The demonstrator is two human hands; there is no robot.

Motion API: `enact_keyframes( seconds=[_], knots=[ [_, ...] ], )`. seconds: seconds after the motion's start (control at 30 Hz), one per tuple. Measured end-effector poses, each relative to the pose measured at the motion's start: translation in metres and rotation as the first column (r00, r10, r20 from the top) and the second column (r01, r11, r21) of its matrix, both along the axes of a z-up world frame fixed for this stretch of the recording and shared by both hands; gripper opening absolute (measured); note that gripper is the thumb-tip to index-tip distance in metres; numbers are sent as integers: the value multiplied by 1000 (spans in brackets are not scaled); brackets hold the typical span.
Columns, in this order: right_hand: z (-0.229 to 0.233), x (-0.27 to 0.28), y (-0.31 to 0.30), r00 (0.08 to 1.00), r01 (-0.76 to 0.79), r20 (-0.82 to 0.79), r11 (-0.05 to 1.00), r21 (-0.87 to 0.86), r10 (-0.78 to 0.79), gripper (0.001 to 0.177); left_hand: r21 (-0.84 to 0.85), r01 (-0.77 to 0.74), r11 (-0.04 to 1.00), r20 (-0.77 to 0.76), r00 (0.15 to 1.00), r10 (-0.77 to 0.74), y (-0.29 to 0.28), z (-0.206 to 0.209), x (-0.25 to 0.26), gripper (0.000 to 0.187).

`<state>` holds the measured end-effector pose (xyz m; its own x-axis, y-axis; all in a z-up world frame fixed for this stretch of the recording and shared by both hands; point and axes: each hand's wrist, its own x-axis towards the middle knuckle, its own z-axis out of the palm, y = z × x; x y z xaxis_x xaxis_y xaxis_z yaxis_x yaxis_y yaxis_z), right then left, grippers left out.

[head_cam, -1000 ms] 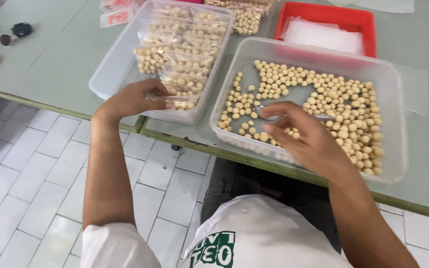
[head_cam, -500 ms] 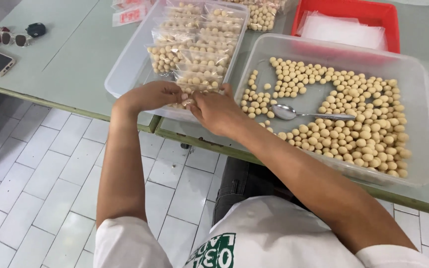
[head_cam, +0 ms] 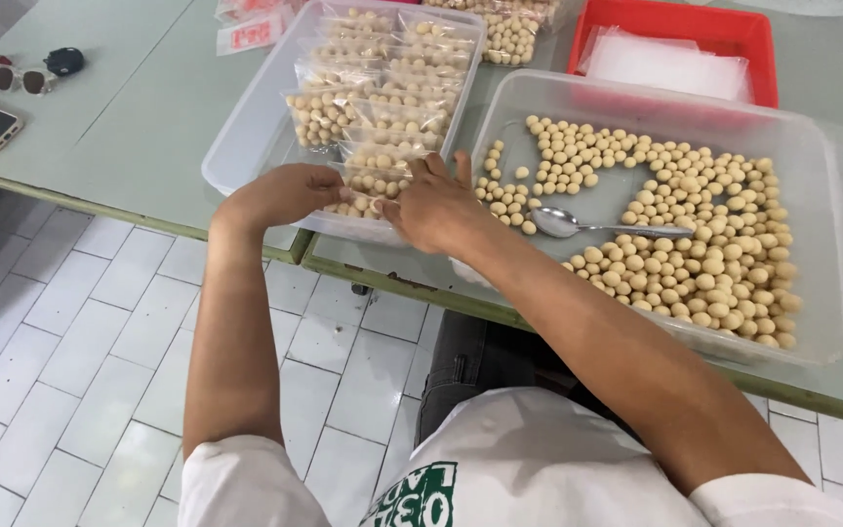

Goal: The person is manually packaging small round food items into individual plastic bags using a spoon and then organizing the filled bags into a container.

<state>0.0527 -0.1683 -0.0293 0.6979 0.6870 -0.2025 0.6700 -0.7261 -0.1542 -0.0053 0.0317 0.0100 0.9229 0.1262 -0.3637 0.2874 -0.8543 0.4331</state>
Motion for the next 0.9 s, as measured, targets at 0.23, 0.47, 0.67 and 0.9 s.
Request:
enact_keyframes(
  seconds=[0.23,0.47,0.67,0.9],
  knots=[
    [-31,27,-3,999,-38,-2,999,35,38,70,47,31,998,-9,999,-31,2,-16,12,47],
    [-41,20,3,999,-5,50,1000,-7,5,62,106,27,994,-68,997,-20,3,-32,8,55],
    [-32,17,-1,996,19,89,1000,-21,-17,72,272,22,962,-59,998,-7,10,-50,21,72],
    [37,7,-51,981,73,161,977,201,-107,58,217,-100,971,230,972,49,1,-20,-12,70]
  ],
)
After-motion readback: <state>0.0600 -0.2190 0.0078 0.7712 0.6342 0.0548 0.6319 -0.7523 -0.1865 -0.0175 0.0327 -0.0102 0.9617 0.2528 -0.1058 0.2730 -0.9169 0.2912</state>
